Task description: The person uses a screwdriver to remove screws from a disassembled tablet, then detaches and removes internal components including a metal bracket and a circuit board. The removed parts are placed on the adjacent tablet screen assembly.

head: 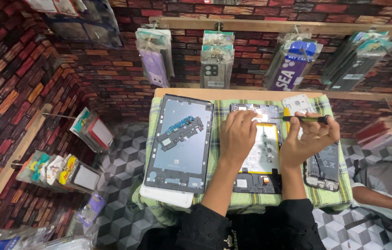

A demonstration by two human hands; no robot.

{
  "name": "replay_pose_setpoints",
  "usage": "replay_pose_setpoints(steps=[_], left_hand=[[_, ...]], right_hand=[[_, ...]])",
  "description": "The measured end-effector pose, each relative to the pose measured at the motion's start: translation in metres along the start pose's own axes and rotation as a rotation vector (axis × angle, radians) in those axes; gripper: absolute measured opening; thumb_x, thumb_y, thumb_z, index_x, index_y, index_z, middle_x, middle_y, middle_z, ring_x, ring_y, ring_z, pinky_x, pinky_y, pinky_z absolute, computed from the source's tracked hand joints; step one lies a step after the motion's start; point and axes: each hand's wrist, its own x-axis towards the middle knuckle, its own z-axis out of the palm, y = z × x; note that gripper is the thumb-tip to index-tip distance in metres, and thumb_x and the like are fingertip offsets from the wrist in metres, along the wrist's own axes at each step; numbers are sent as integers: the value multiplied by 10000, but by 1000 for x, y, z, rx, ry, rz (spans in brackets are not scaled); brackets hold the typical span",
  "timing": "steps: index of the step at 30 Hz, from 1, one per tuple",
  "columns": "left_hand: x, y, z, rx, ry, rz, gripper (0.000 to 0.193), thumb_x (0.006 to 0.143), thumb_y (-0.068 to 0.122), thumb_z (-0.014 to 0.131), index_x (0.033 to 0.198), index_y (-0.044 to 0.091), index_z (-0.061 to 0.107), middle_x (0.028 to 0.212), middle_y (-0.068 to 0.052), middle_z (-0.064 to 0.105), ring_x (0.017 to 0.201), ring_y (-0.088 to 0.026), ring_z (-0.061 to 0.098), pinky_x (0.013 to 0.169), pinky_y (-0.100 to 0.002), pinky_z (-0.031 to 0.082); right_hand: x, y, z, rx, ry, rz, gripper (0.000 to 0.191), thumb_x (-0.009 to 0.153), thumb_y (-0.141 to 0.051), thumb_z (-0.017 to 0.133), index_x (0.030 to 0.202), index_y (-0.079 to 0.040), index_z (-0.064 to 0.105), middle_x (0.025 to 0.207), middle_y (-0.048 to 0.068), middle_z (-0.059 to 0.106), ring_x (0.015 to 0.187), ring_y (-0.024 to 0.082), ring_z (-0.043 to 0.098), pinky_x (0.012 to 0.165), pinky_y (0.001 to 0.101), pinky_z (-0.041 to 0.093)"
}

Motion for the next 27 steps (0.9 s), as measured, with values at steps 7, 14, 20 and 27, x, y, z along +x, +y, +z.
replay_pose_setpoints(steps=[7,14,20,27], left_hand=[[3,3,-1,-16,-4,27,166,915,116,697,1077,89,724,1081,-23,696,1079,-224,629,917,-373,539],[2,2,3,0,-2,2,121,920,89,689,1031,72,733,1056,-26,704,1057,-222,634,886,-359,547],[1,2,4,17,-9,-3,110,924,91,688,1021,74,738,1043,-25,714,1036,-221,642,870,-359,551],[1,2,5,25,-9,2,110,916,88,692,1015,73,740,1035,-28,719,1040,-221,644,872,-356,553]], right_hand=[[2,3,2,-204,-54,-39,628,1039,184,695,1487,-62,330,1298,169,527,1118,229,662,922,299,619],[2,6,3,-240,-67,-36,606,1029,173,716,1469,-39,356,1275,186,565,1108,245,691,889,302,628],[2,7,3,-236,-76,-49,603,1031,171,721,1465,-48,364,1275,186,562,1094,241,692,914,314,641],[2,7,2,-189,-92,-37,599,1042,167,722,1467,-56,362,1277,167,574,1090,234,697,917,315,639]])
